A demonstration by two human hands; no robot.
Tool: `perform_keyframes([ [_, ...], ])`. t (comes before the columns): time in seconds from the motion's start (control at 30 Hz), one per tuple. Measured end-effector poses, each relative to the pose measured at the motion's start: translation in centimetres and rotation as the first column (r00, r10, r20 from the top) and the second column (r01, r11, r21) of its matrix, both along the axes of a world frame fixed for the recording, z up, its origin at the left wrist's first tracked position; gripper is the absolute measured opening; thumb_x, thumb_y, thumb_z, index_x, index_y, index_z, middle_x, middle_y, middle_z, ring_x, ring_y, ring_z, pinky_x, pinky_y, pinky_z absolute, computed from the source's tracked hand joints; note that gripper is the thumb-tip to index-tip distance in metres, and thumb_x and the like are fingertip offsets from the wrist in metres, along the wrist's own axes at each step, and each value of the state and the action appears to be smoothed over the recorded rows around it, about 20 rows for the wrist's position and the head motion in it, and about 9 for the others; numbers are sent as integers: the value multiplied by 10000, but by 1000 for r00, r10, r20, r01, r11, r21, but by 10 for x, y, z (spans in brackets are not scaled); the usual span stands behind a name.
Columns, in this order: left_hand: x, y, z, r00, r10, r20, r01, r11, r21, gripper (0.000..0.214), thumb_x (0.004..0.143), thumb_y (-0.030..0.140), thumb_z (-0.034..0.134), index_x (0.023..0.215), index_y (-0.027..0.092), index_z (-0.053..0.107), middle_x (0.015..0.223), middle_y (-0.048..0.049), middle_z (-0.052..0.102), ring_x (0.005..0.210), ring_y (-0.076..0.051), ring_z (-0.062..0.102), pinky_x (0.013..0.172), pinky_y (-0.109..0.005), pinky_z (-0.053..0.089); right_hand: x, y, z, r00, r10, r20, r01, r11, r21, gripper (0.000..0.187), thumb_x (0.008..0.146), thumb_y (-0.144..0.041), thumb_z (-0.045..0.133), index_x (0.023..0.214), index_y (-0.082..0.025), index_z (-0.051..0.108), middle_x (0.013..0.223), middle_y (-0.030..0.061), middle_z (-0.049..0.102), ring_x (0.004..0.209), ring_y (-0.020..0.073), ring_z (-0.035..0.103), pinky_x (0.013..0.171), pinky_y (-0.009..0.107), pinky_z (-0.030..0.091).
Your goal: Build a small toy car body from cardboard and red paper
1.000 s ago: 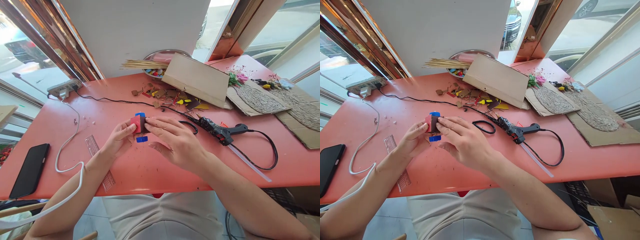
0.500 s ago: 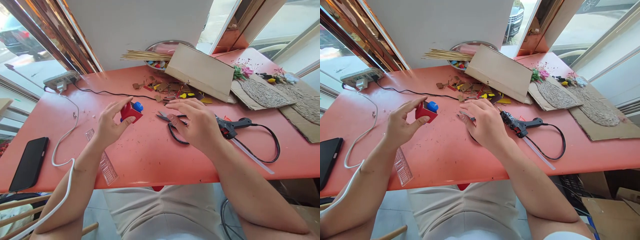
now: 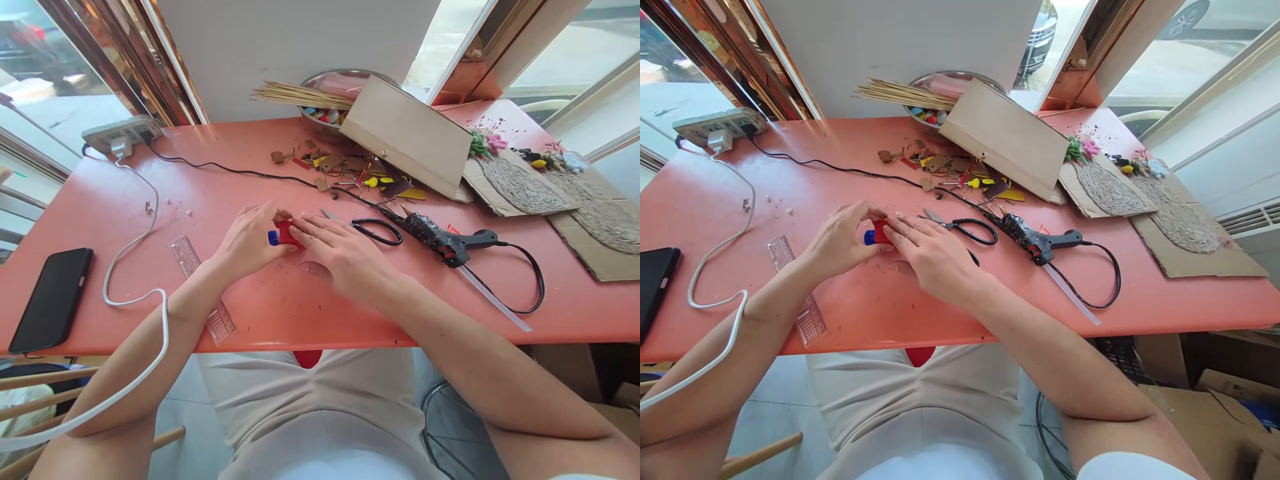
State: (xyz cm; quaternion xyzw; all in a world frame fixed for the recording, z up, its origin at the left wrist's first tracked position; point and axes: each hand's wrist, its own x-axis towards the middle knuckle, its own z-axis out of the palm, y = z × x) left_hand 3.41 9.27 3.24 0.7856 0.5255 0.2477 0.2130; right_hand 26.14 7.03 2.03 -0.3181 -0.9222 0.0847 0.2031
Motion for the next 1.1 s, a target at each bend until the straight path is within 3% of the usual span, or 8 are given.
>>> perform_keyframes([
  [0.27,2,0,-6,994,8,105,0,997,-79,442,718,399,870,1122,231,806,1163,-72,857,1104,-327,782,1035,-412,593,1,-3,-6,997,20,76,-22,1000,21,748,1067,-486,623,1677,-82,465,1737,206,415,1660,321,369,1366,563,370],
  [0.37,1,2,-9,994,5,105,3,997,-76,482,712,414,873,1149,221,812,1155,-75,857,1077,-321,783,1019,-404,596,0,-3,-9,996,22,81,-23,1000,12,788,1054,-508,637,1703,-112,430,1751,200,390,1668,327,353,1365,598,356],
  [0.53,1,3,-14,998,-9,58,13,998,-61,486,732,421,820,1167,206,808,1132,-78,859,1036,-312,782,986,-397,591,-2,-2,-10,995,23,94,-25,999,21,804,1057,-519,618,1693,-65,429,1756,214,380,1677,326,330,1373,575,341],
  [0.8,0,5,-14,999,-36,34,37,999,-21,498,729,408,793,1185,210,814,1141,-78,860,1034,-305,776,971,-369,575,-3,3,-9,998,21,61,-19,999,-33,810,1051,-533,621,1701,-91,427,1769,197,364,1682,331,318,1378,590,319],
  [0.97,-1,8,-11,999,-34,-1,34,999,-23,475,716,424,799,1139,208,821,992,-46,853,877,-268,747,896,-361,580,8,19,-2,1000,26,-10,-27,997,-79,749,1089,-512,553,1748,-215,355,1803,118,327,1708,282,253,1370,594,319],
  [1.1,-2,8,-12,999,-26,-21,25,999,-26,517,722,426,794,1182,193,816,1027,-57,855,869,-264,741,889,-361,580,6,17,-2,998,29,62,-25,998,-66,757,1084,-494,563,1752,-216,340,1807,101,312,1708,269,258,1389,582,277],
])
